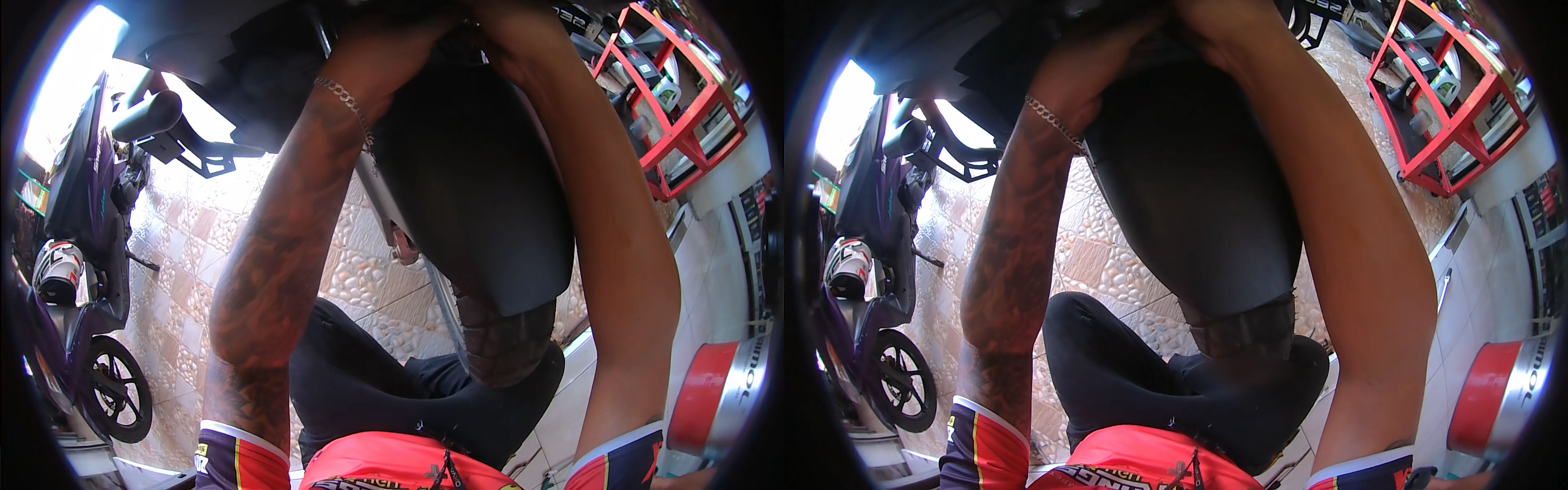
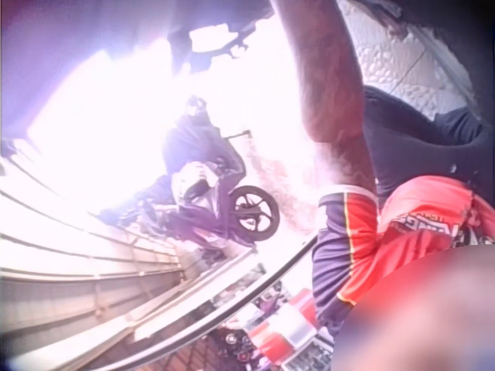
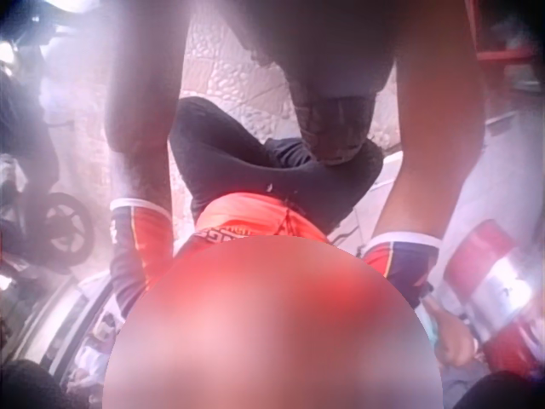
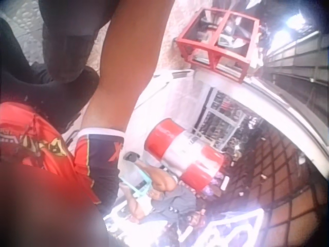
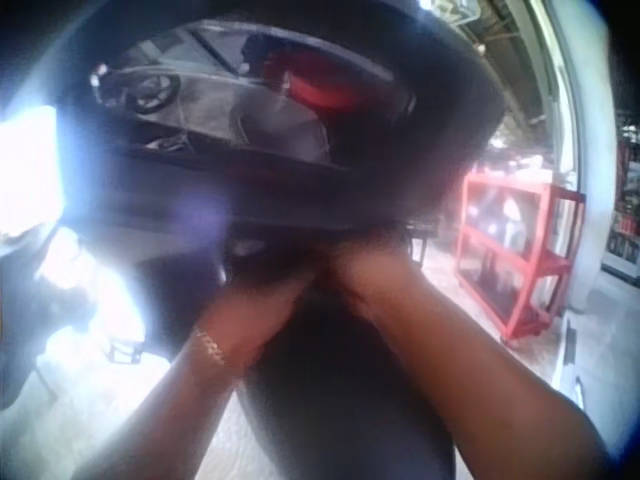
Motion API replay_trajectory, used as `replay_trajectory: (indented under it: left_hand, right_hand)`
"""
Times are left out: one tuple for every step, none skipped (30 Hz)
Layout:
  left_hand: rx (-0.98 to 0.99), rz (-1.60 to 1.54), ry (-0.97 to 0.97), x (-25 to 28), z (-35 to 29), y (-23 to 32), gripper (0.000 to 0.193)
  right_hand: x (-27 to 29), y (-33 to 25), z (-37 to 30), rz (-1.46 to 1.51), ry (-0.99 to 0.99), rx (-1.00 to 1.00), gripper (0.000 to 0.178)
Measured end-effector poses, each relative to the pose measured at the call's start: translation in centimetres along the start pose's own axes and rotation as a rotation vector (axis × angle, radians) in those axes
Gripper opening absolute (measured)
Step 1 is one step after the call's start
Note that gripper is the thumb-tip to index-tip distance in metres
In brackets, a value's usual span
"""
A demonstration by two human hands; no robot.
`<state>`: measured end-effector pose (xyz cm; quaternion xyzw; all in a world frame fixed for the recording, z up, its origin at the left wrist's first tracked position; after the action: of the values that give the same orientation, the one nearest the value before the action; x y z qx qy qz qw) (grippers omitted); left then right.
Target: The person works on the rear wheel area of a motorcycle, using a wrench to tighten or loosen bolts. They reach under the rear fender and adjust components near the tire and suspension.
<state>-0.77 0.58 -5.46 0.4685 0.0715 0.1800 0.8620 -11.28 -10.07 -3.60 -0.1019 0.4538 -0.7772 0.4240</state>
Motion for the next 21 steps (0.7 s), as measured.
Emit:
replay_trajectory:
  left_hand:
    - [0.053,-0.094,-0.058,-0.2,0.2,0.2,0.038]
    - [0.107,-0.189,-0.115,-0.3,0.4,0.4,0.039]
    - [0.068,-0.182,-0.112,-0.5,0.4,0.7,0.038]
    - [0.053,-0.188,-0.113,-0.6,0.7,0.9,0.038]
    - [0.061,-0.202,-0.105,-0.7,0.8,1.0,0.037]
    - [0.07,-0.218,-0.095,-0.8,1.0,1.0,0.036]
    - [0.077,-0.233,-0.086,-0.9,1.1,1.0,0.035]
    - [0.082,-0.249,-0.078,-1.0,1.3,0.9,0.035]
    - [0.088,-0.263,-0.068,-1.1,1.5,0.9,0.034]
    - [0.093,-0.277,-0.061,-1.2,1.6,0.9,0.033]
    - [0.096,-0.292,-0.053,-1.2,1.8,0.9,0.033]
    - [0.099,-0.304,-0.045,-1.2,1.9,0.9,0.032]
    - [0.104,-0.316,-0.034,-1.3,2.0,0.9,0.031]
    - [0.109,-0.33,-0.025,-1.4,2.1,0.9,0.031]
    - [0.111,-0.343,-0.019,-1.4,2.1,1.0,0.03]
    - [0.114,-0.357,-0.009,-1.5,2.1,1.0,0.029]
    - [0.124,-0.371,-0.002,-1.5,1.9,0.9,0.029]
    - [0.129,-0.384,0.006,-1.5,1.8,0.9,0.028]
    - [0.137,-0.397,0.014,-1.5,1.6,0.8,0.027]
    - [0.141,-0.411,0.025,-1.4,1.5,0.8,0.026]
    - [0.146,-0.424,0.032,-1.4,1.4,0.8,0.026]
  right_hand:
    - [0.1,-0.4,-0.4,0.0,-0.013,-0.043,0.018]
    - [0.2,-0.7,-0.7,-0.001,-0.025,-0.089,0.016]
    - [0.2,-0.8,-0.8,-0.001,-0.037,-0.134,0.015]
    - [0.4,-0.8,-0.7,0.055,-0.01,-0.138,0.014]
    - [0.6,-0.7,-0.4,0.111,0.018,-0.143,0.013]
    - [0.7,-0.4,0.0,0.168,0.046,-0.148,0.013]
    - [1.1,-0.1,0.3,0.135,0.075,-0.125,0.012]
    - [1.5,0.3,0.5,0.101,0.102,-0.101,0.012]
    - [1.9,0.6,0.9,0.066,0.129,-0.077,0.012]
    - [2.3,0.9,1.1,0.033,0.145,-0.049,0.014]
    - [2.6,1.1,1.5,0.011,0.148,-0.036,0.015]
    - [3.0,1.3,1.6,0.004,0.15,-0.032,0.016]
    - [3.2,1.3,1.8,-0.002,0.148,-0.03,0.017]
    - [3.4,1.3,2.0,-0.006,0.145,-0.026,0.018]
    - [3.4,1.2,2.1,-0.008,0.141,-0.023,0.018]
    - [3.4,1.1,2.3,-0.008,0.138,-0.015,0.019]
    - [3.4,1.0,2.3,-0.014,0.134,-0.015,0.02]
    - [3.3,0.9,2.3,-0.017,0.133,-0.016,0.021]
    - [3.2,0.8,2.4,-0.018,0.129,-0.012,0.022]
    - [3.1,0.7,2.3,-0.021,0.129,-0.009,0.023]
    - [3.0,0.7,2.3,-0.028,0.128,-0.009,0.024]
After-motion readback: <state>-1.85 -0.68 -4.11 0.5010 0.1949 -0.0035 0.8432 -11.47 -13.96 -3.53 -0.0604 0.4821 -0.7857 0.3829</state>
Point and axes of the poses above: each hand's wrist, its own z-axis towards the middle knuckle, its own x-axis out of the back of the hand, y = z × x, the point moved 2 cm from there along z, towards the middle knuckle, and after that the axes turned 7 degrees about -z, right-handed, at the moved point
